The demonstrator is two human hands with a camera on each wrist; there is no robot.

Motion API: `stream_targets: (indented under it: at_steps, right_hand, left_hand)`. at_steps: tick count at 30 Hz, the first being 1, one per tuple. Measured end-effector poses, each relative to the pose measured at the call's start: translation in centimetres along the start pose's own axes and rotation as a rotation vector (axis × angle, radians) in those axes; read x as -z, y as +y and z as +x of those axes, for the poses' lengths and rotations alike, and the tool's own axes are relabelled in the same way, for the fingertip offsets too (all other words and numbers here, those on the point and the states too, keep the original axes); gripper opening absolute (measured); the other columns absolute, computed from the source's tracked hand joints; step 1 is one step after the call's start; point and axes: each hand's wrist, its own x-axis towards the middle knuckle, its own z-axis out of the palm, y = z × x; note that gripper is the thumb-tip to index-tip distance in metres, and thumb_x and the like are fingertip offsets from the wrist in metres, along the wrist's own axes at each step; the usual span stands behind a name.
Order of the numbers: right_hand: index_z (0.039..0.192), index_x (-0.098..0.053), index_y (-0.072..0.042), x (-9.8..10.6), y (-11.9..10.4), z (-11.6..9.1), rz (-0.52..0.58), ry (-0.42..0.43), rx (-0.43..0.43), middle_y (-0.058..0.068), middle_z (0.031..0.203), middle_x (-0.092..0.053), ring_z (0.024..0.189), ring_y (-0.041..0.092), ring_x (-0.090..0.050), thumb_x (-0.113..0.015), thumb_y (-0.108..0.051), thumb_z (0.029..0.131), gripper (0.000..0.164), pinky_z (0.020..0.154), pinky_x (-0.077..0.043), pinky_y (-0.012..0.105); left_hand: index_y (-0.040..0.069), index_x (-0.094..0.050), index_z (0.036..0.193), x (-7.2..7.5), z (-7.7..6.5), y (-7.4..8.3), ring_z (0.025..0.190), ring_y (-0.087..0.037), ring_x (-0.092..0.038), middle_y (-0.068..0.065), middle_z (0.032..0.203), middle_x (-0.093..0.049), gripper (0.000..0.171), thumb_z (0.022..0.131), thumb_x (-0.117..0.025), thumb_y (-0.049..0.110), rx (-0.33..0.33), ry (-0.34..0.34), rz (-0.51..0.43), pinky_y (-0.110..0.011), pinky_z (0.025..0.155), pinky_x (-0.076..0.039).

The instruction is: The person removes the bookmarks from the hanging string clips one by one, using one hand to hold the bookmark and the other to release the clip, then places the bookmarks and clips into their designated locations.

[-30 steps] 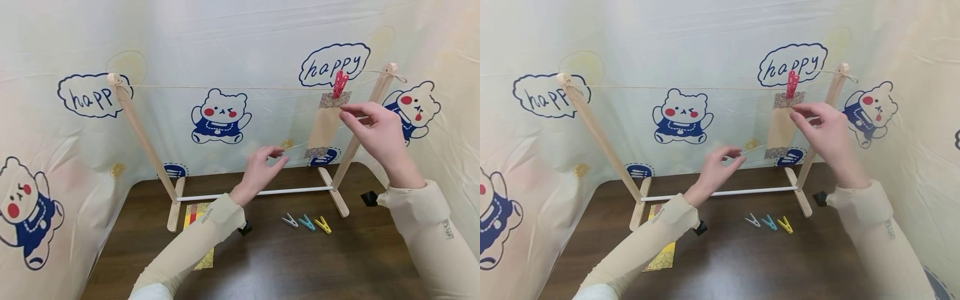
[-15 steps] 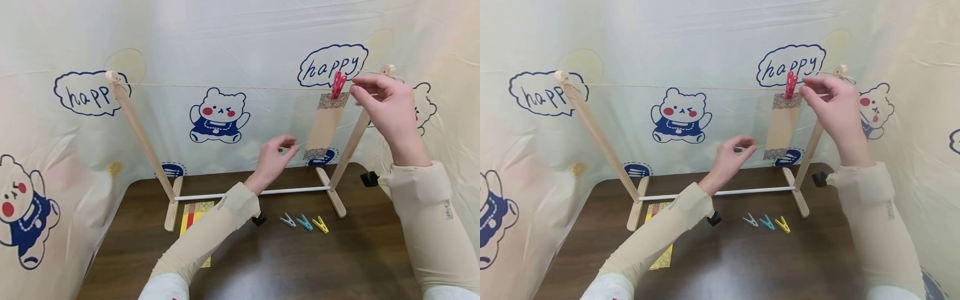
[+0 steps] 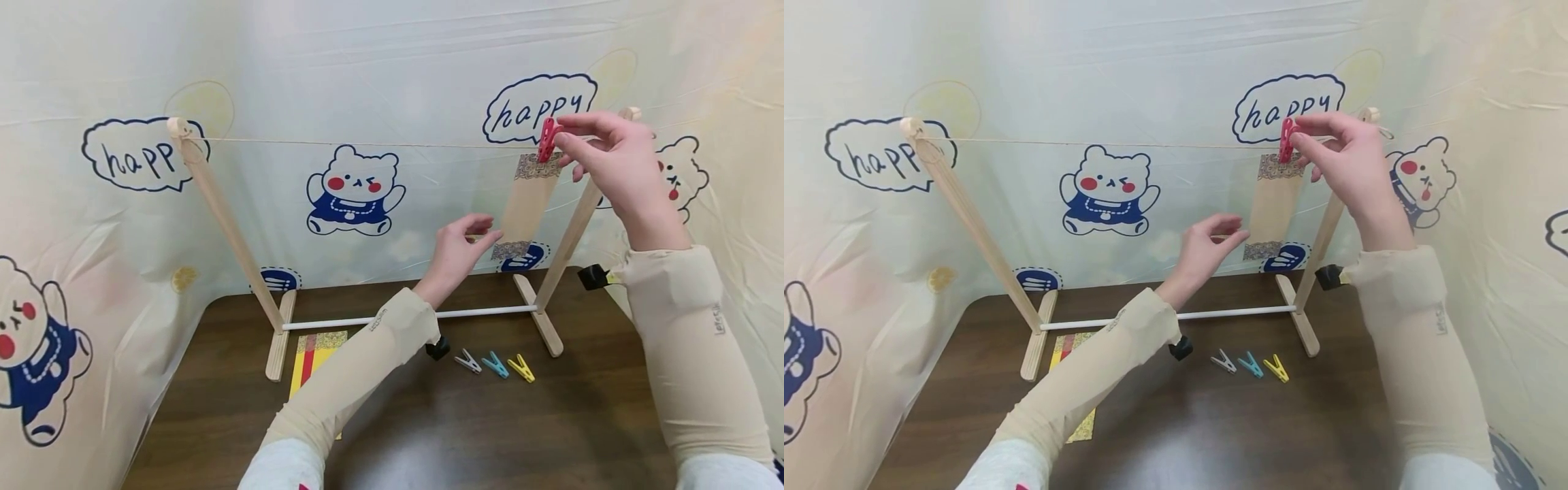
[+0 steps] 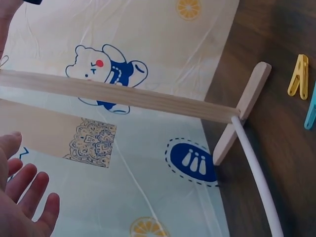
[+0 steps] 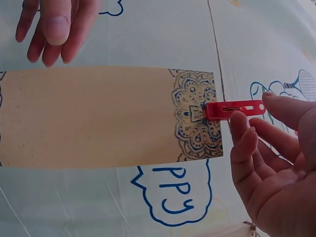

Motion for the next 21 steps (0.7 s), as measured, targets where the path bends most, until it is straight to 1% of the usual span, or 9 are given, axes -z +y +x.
stream_targets:
  at_steps: [1, 3, 5, 8, 12, 17, 21]
  right_hand:
    - [0.135, -0.07, -0.01, -0.1, 0.1, 0.1, 0.016, -0.015, -0.005, -0.005, 0.112, -0.073, 0.076, 0.01, -0.072, -0.076, -0.017, 0.097, 0.039, 0.056, -0.051, 0.017]
    - [0.135, -0.069, -0.012, -0.2, 0.3, 0.3, 0.03, -0.035, -0.028, -0.004, 0.112, -0.072, 0.076, 0.012, -0.073, -0.076, -0.018, 0.097, 0.04, 0.055, -0.051, 0.018]
    - [0.136, -0.069, -0.013, -0.3, 0.5, 0.4, 0.012, -0.047, -0.049, -0.005, 0.111, -0.071, 0.075, 0.011, -0.072, -0.075, -0.021, 0.097, 0.041, 0.055, -0.052, 0.018]
    - [0.139, -0.067, -0.014, -0.3, 1.0, 0.3, -0.018, -0.042, -0.072, -0.007, 0.111, -0.071, 0.073, 0.01, -0.072, -0.075, -0.025, 0.098, 0.043, 0.055, -0.052, 0.018]
    - [0.14, -0.066, -0.013, -0.3, 1.5, 0.2, -0.013, -0.032, -0.076, -0.007, 0.112, -0.072, 0.071, 0.01, -0.071, -0.074, -0.027, 0.099, 0.045, 0.055, -0.052, 0.018]
    - [0.137, -0.068, -0.011, -0.3, 1.2, 0.4, 0.047, -0.03, -0.056, -0.005, 0.109, -0.075, 0.069, 0.012, -0.07, -0.074, -0.024, 0.099, 0.041, 0.054, -0.052, 0.017]
    - [0.136, -0.069, -0.011, -0.5, 0.8, 0.6, 0.109, -0.035, -0.063, -0.003, 0.107, -0.075, 0.068, 0.013, -0.069, -0.075, -0.023, 0.097, 0.041, 0.054, -0.052, 0.017]
  left_hand:
    - [0.009, -0.073, 0.127, -0.1, 0.1, 0.0, 0.106, -0.012, -0.069, -0.006, 0.121, -0.075, 0.032, 0.098, -0.075, 0.024, 0.005, 0.0, -0.002, -0.024, 0.09, -0.056]
    - [0.009, -0.074, 0.125, -0.2, 0.1, 0.1, 0.103, -0.01, -0.069, -0.006, 0.119, -0.076, 0.03, 0.099, -0.075, 0.023, 0.015, -0.004, -0.006, -0.019, 0.087, -0.054]
    - [0.009, -0.074, 0.124, -0.5, 0.1, 0.1, 0.099, -0.008, -0.069, -0.005, 0.116, -0.076, 0.029, 0.099, -0.075, 0.022, 0.026, -0.012, -0.009, -0.016, 0.085, -0.054]
    - [0.008, -0.075, 0.122, -1.1, 0.1, 0.1, 0.095, -0.006, -0.068, -0.004, 0.113, -0.077, 0.027, 0.099, -0.074, 0.021, 0.036, -0.029, -0.017, -0.015, 0.083, -0.054]
    - [0.007, -0.076, 0.117, -1.7, 0.0, 0.2, 0.089, -0.004, -0.067, -0.004, 0.107, -0.077, 0.023, 0.099, -0.075, 0.02, 0.04, -0.028, -0.028, -0.015, 0.078, -0.054]
    - [0.008, -0.078, 0.113, -2.0, 0.3, 0.4, 0.083, -0.002, -0.065, -0.004, 0.102, -0.078, 0.018, 0.099, -0.074, 0.019, 0.041, -0.007, -0.015, -0.014, 0.073, -0.053]
    - [0.009, -0.08, 0.111, -2.0, 0.5, 0.5, 0.081, 0.001, -0.065, -0.003, 0.102, -0.079, 0.015, 0.101, -0.071, 0.017, 0.038, 0.013, -0.018, -0.014, 0.073, -0.052]
